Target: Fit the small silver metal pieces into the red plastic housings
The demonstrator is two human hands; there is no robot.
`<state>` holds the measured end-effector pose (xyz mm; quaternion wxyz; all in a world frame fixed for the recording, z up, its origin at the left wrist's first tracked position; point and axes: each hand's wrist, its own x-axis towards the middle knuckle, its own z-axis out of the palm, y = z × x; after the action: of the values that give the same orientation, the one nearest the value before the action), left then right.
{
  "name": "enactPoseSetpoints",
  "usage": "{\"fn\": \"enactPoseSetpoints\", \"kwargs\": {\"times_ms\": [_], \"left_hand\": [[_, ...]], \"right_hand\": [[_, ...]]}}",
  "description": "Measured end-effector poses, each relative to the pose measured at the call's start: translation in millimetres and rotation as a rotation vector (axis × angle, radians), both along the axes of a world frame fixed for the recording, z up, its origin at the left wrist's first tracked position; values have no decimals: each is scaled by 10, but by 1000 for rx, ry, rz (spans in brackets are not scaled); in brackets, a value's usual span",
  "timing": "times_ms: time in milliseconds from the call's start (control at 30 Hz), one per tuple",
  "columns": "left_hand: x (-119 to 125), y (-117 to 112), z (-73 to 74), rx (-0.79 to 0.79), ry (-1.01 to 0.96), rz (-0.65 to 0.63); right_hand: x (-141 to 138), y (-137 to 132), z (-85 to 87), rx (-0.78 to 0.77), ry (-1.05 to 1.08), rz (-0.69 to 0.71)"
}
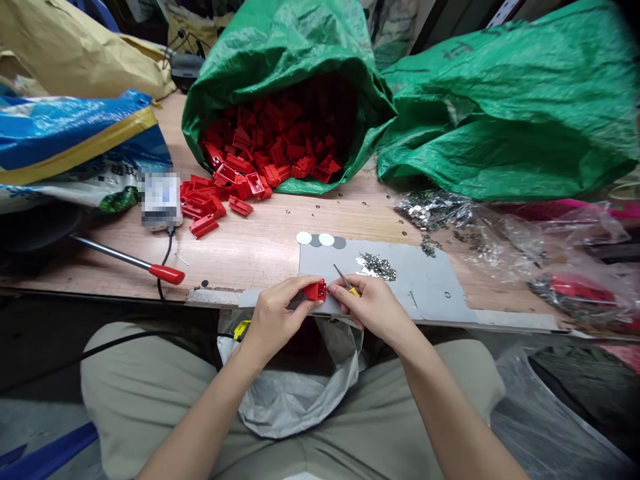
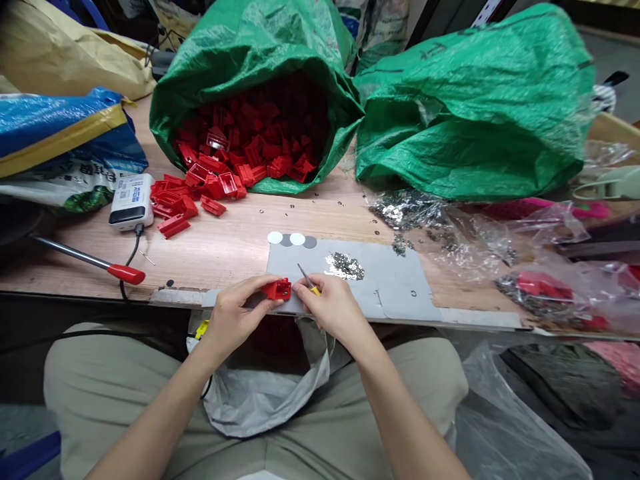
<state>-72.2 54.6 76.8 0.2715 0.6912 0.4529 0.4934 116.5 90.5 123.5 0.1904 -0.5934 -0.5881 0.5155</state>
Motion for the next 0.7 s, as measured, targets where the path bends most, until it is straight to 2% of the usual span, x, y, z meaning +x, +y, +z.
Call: {"fn": "enactPoseSetpoints", "kwargs": {"times_ms": [333,433,600,700], "left_hand": [[-18,-3,34,-25,2,-28],[-16,-5,24,-37,4,-26],[18,1,24,-34,31,7],[43,1,39,-25,57,26]], "right_hand": [[-55,37,-44,-40,14,8],[2,31,-2,-52,16,67],[280,7,98,157,-5,162],[393,2,121,228,-71,263]]}}
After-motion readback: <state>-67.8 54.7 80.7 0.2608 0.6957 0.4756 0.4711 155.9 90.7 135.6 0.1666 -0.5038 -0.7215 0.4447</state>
